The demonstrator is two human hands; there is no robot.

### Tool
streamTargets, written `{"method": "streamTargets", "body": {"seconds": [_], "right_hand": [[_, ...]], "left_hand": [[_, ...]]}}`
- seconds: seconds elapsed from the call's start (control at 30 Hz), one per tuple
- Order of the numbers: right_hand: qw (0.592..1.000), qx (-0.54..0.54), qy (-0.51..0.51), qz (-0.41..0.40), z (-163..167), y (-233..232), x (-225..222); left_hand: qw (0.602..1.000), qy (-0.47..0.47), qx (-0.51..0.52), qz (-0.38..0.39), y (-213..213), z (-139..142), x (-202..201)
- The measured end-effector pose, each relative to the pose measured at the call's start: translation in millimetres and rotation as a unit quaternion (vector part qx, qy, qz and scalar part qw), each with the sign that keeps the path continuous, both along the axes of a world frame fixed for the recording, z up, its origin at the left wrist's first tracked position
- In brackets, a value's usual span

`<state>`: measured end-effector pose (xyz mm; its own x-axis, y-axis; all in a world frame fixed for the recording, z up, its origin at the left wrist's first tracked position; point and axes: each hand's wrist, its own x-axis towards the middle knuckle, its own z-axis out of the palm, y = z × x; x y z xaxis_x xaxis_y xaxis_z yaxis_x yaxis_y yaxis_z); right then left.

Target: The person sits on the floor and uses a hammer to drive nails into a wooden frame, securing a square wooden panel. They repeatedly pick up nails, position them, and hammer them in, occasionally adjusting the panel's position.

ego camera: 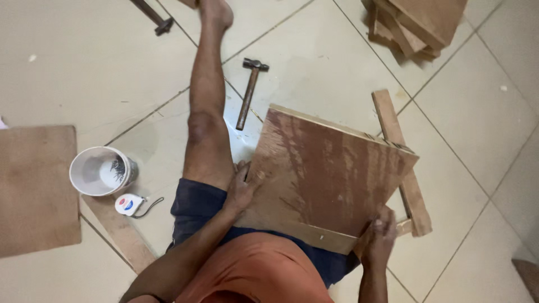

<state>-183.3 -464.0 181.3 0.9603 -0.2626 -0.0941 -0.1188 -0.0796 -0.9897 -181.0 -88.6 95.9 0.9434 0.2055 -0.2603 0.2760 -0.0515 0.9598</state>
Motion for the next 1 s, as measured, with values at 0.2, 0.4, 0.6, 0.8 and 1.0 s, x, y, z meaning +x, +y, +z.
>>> {"method": "streamTargets", "body": {"seconds": [0.2,0.4,0.6,0.8,1.0], "right_hand": [[0.988,0.05,0.141,0.022,-67.0,-27.8,-0.8],[0.992,0.041,0.122,-0.009,-83.3,-30.4,-8.1],[0.999,0.008,0.035,0.016,-86.4,-32.0,-2.3],[0.989,-0.081,0.098,0.081,-42.8,4.0,22.6],[0.973,-0.125,0.166,0.103,3.4,55.8,44.2]], "left_hand": [[0.998,-0.054,0.002,0.02,1.2,4.5,1.7],[0.999,-0.014,-0.038,-0.001,6.2,13.3,0.5],[0.992,-0.088,0.078,-0.037,16.5,25.2,11.0],[0.98,-0.12,-0.118,-0.107,48.6,52.4,-1.6],[0.975,-0.125,-0.161,-0.086,74.1,63.6,-6.8]]}}
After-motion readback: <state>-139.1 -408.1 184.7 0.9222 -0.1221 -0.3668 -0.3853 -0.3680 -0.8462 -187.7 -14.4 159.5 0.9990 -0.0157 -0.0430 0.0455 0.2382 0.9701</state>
